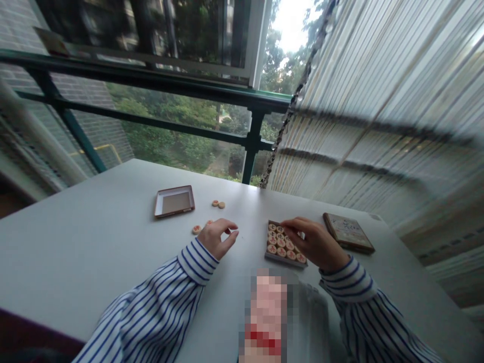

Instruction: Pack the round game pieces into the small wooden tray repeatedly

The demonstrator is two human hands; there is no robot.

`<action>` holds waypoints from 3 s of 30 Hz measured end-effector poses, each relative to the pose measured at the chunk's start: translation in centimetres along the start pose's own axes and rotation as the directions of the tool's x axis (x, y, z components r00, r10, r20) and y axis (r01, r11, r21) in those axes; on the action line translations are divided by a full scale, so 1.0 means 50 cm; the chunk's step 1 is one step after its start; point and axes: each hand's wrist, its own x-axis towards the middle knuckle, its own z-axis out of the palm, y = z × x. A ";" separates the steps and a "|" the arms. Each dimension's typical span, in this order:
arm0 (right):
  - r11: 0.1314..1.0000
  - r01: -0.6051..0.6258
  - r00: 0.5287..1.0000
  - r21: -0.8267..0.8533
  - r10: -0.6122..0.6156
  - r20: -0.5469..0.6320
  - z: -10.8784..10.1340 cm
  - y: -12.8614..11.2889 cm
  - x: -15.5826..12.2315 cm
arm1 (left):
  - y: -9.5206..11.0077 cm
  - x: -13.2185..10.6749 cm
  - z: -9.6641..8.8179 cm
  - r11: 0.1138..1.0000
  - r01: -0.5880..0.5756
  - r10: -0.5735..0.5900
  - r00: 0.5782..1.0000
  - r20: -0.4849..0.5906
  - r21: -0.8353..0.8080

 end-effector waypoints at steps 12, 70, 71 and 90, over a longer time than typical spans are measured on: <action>0.994 0.092 0.993 -0.052 -0.088 0.073 0.055 -0.077 0.076 | -0.107 -0.030 -0.050 0.986 0.007 0.015 0.992 -0.129 0.169; 0.987 0.159 0.966 -0.024 -0.150 0.212 0.202 -0.094 0.083 | -0.125 -0.059 -0.033 0.926 -0.075 0.044 0.995 0.093 0.369; 0.987 0.159 0.966 -0.027 -0.149 0.211 0.202 -0.093 0.084 | -0.124 -0.058 -0.033 0.927 -0.076 0.046 0.995 0.087 0.367; 0.990 0.140 0.975 -0.010 -0.136 0.177 0.195 -0.087 0.087 | -0.106 -0.051 -0.029 0.934 -0.162 0.181 0.983 -0.031 0.319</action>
